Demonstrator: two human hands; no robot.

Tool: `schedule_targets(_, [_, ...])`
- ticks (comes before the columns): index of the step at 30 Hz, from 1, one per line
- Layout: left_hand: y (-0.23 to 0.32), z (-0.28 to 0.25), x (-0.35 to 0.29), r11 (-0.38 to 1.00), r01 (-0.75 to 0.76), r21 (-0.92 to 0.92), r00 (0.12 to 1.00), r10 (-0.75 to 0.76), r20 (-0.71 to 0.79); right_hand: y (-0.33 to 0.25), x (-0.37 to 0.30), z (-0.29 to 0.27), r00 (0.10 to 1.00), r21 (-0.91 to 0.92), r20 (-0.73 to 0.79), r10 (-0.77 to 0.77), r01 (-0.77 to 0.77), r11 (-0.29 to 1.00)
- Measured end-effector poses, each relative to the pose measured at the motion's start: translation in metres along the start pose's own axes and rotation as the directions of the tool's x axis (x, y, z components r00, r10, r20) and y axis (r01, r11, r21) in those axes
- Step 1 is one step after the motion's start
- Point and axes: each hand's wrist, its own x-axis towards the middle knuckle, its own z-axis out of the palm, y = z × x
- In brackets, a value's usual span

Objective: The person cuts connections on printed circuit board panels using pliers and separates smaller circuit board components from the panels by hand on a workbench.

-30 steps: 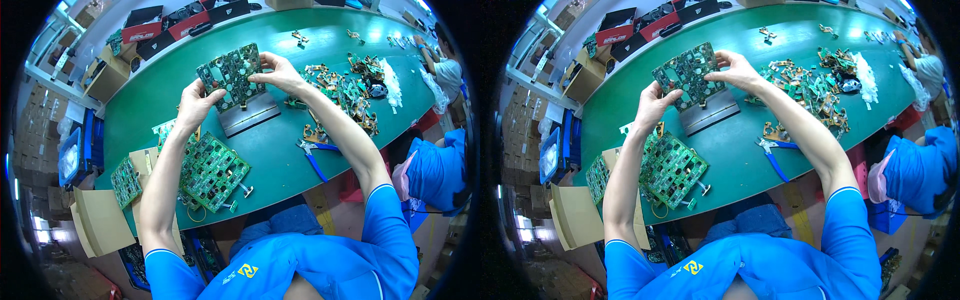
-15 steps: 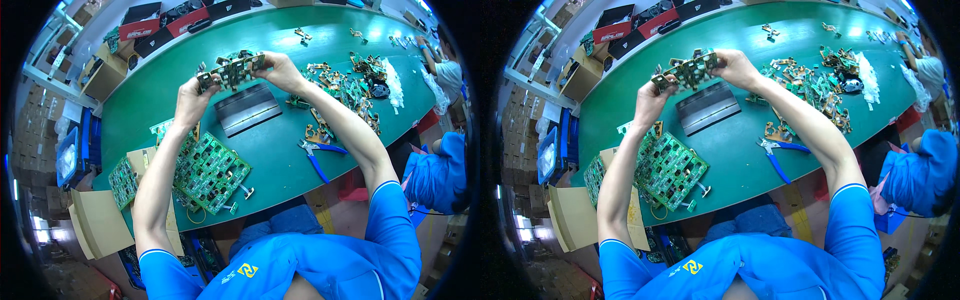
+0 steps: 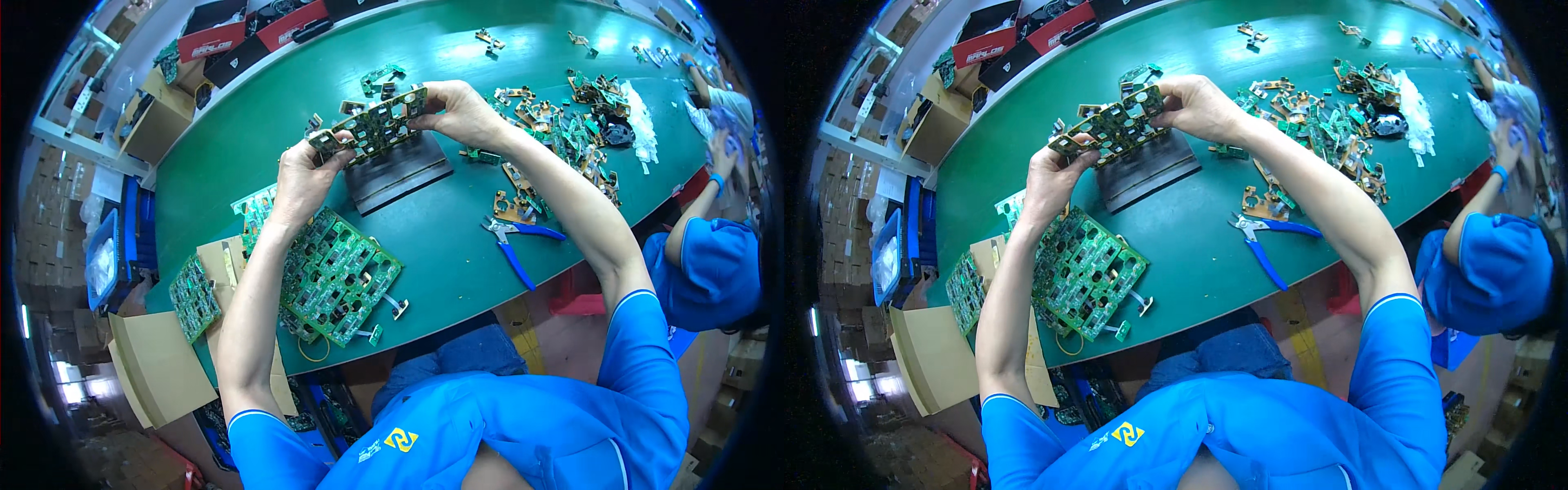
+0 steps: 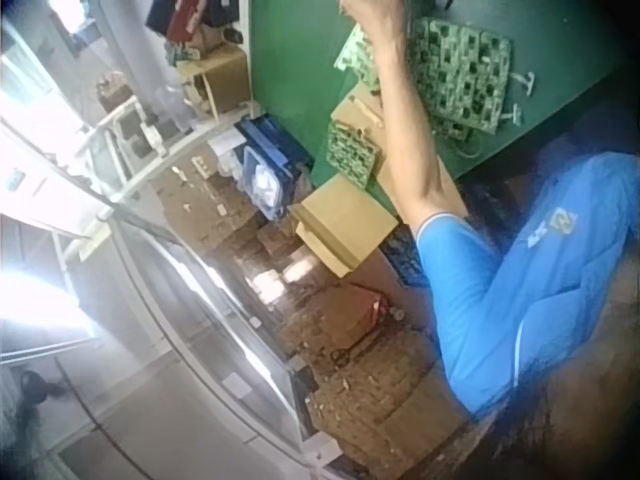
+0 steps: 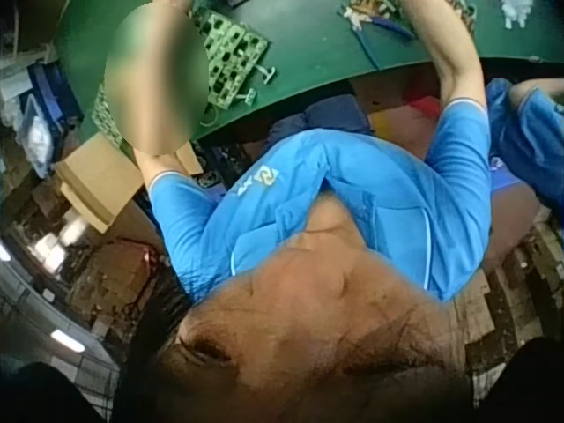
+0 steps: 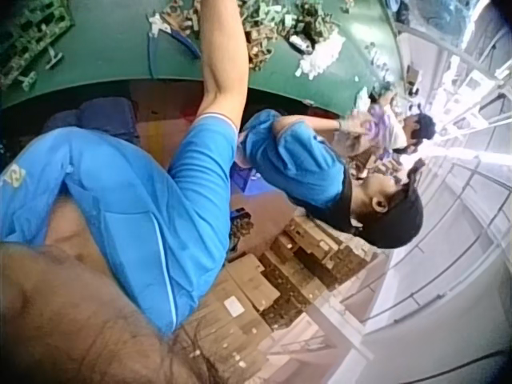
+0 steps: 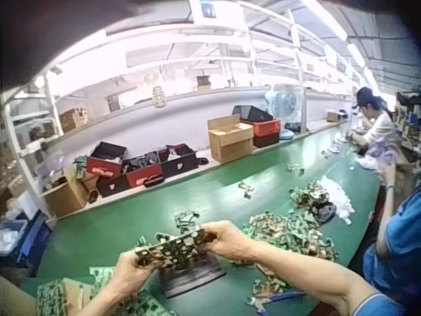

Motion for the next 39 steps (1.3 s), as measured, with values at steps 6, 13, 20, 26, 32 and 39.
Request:
schedule_targets(6, [-0.006, 0.0, 0.004, 0.999, -0.02, -0.033, 1.0, 0.02, -0.01, -0.002, 0.008, -0.001, 0.999, 0.034, 0.041, -0.024, 0.023, 0.999])
schedule_targets(13, [-0.006, 0.0, 0.008, 0.994, -0.031, -0.1, 0.999, 0.029, -0.023, 0.001, 0.017, -0.003, 0.995, 0.003, 0.09, 0.037, -0.038, 0.999])
schedule_targets(20, [0.001, 0.014, -0.023, 0.896, -0.416, 0.154, 0.909, 0.414, 0.042, 0.002, -0.03, 0.0, 0.978, -0.319, 0.07, -0.199, 0.211, 0.924])
schedule_targets(26, [0.03, 0.001, -0.022, 0.807, -0.505, 0.306, 0.855, 0.516, 0.052, -0.024, -0.027, 0.004, 0.893, -0.203, -0.226, -0.391, 0.349, 0.915])
schedule_targets(32, [0.072, -0.04, -0.031, 0.828, -0.015, -0.561, 0.946, -0.169, -0.276, -0.024, -0.003, -0.007, 0.963, -0.265, -0.163, -0.216, 0.169, 0.949])
schedule_targets(39, [0.051, -0.045, -0.131, 0.607, 0.063, -0.792, 0.914, -0.353, -0.198, 0.034, -0.001, 0.013, 0.914, -0.623, 0.161, -0.372, 0.387, 0.68])
